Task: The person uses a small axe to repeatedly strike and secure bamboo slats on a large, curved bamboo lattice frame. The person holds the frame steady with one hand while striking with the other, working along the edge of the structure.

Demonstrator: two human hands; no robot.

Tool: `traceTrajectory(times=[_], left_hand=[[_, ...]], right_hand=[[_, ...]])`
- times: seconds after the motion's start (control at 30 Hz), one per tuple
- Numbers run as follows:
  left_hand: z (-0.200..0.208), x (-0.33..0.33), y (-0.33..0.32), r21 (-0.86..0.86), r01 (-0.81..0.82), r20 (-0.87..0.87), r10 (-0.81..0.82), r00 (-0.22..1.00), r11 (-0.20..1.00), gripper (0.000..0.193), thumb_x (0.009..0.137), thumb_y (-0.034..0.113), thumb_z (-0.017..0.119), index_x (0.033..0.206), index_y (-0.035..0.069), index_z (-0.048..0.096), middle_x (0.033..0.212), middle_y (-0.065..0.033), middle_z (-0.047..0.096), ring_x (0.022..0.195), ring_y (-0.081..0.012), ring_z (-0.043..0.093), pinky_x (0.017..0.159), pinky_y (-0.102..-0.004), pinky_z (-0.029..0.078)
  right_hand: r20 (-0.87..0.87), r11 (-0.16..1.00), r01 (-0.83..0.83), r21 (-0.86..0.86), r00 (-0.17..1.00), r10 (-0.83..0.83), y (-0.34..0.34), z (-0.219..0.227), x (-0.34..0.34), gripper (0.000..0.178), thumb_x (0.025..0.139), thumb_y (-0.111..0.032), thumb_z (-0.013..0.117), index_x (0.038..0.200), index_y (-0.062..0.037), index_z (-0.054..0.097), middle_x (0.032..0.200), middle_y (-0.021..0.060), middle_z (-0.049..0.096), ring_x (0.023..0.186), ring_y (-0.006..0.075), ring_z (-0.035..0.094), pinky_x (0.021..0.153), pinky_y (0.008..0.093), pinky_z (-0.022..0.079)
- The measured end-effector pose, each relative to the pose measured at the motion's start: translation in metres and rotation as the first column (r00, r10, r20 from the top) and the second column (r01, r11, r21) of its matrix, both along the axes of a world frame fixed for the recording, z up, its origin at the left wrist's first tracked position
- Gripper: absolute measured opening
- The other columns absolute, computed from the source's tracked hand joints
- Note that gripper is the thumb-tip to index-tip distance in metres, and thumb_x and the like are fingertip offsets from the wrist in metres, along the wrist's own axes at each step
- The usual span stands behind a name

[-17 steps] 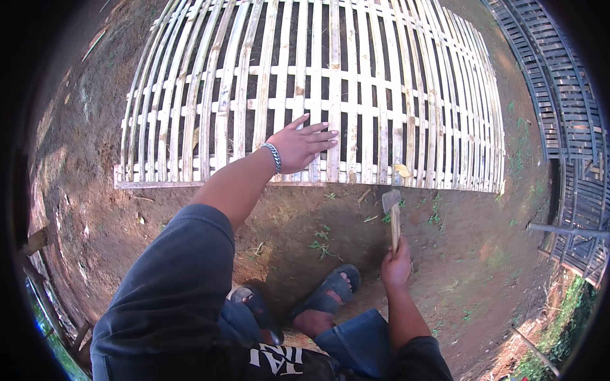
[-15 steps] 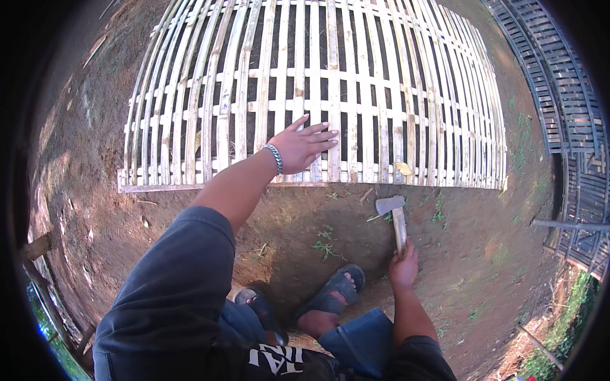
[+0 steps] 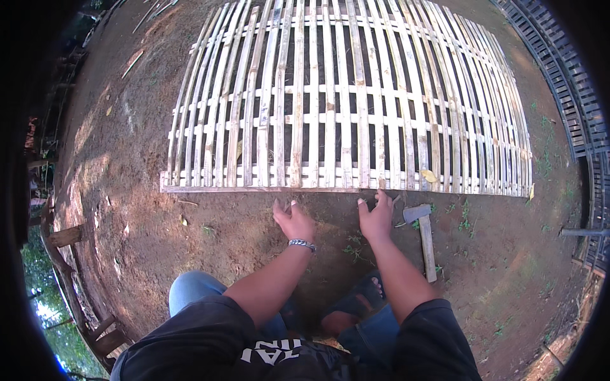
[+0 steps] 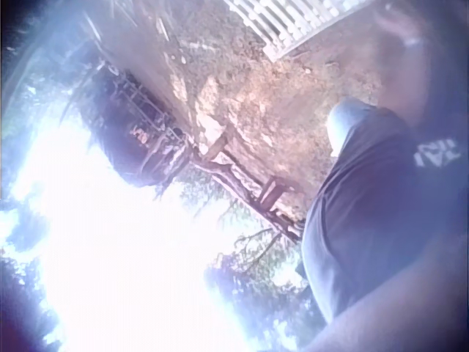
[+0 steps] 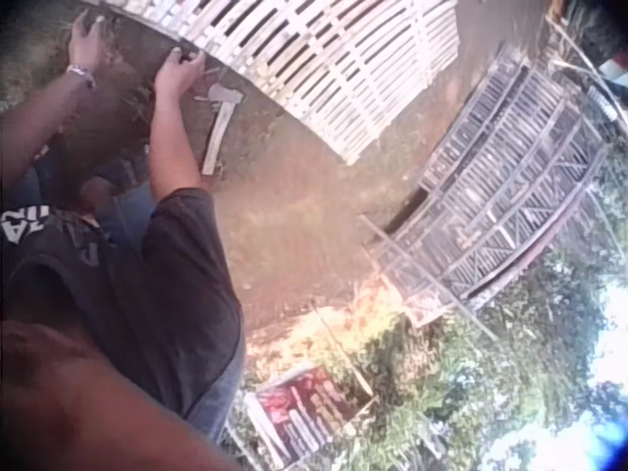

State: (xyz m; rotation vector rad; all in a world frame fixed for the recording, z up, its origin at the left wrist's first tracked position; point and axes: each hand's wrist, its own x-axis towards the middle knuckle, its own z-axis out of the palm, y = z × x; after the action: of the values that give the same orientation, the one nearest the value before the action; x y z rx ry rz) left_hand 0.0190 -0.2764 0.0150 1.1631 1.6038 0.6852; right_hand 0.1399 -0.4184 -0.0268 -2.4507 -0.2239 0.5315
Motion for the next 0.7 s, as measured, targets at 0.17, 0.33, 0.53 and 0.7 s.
traceTrajectory(times=[0.17, 0.33, 0.53, 0.7], left_hand=[[-0.045, -0.012, 0.060, -0.204, -0.128, 0.180, 0.166, 0.970, 0.971, 0.059, 0.103, 0.018, 0.054, 0.152, -0.006, 0.034, 0.133, -0.0207, 0.058, 0.118, -0.0268, 0.060, 0.102, -0.0395, 0.047], [0.019, 0.023, 0.071, -0.555, -0.128, 0.263, 0.320, 0.910, 0.822, 0.068, 0.108, 0.031, 0.047, 0.163, 0.005, 0.017, 0.166, -0.0216, 0.027, 0.153, -0.0330, 0.032, 0.121, -0.0435, 0.034], [0.022, 0.027, 0.060, -0.655, -0.096, 0.470, 0.503, 0.726, 0.750, 0.074, 0.106, 0.046, 0.047, 0.161, 0.002, 0.021, 0.163, -0.0198, 0.029, 0.150, -0.0354, 0.034, 0.125, -0.0508, 0.025], [0.051, 0.044, 0.059, -0.729, -0.119, 0.467, 0.617, 0.633, 0.674, 0.074, 0.106, 0.048, 0.048, 0.160, 0.004, 0.021, 0.156, -0.0220, 0.034, 0.148, -0.0371, 0.033, 0.126, -0.0527, 0.024]], right_hand=[[-0.758, 0.421, 0.822, 0.384, 0.541, -0.364, 0.048, 0.006, -0.001, 0.028, 0.090, -0.021, 0.066, 0.116, -0.0119, 0.059, 0.099, 0.0001, 0.057, 0.088, 0.0152, 0.054, 0.079, 0.0360, 0.048], [-0.833, 0.208, 0.960, 0.190, 0.269, -0.482, 0.063, 0.033, 0.028, 0.018, 0.089, -0.031, 0.063, 0.100, -0.0171, 0.058, 0.092, -0.0025, 0.054, 0.082, 0.0103, 0.050, 0.077, 0.0342, 0.041], [-0.841, 0.213, 0.926, 0.311, 0.372, -0.393, 0.052, 0.028, 0.020, 0.019, 0.087, -0.029, 0.063, 0.100, -0.0162, 0.056, 0.093, -0.0027, 0.056, 0.077, 0.0107, 0.049, 0.077, 0.0339, 0.042], [-0.229, 0.862, 0.267, 0.430, 0.956, -0.182, 0.005, -0.020, 0.009, 0.042, 0.087, -0.033, 0.071, 0.120, -0.0095, 0.060, 0.117, 0.0070, 0.059, 0.104, 0.0223, 0.054, 0.094, 0.0460, 0.042]])
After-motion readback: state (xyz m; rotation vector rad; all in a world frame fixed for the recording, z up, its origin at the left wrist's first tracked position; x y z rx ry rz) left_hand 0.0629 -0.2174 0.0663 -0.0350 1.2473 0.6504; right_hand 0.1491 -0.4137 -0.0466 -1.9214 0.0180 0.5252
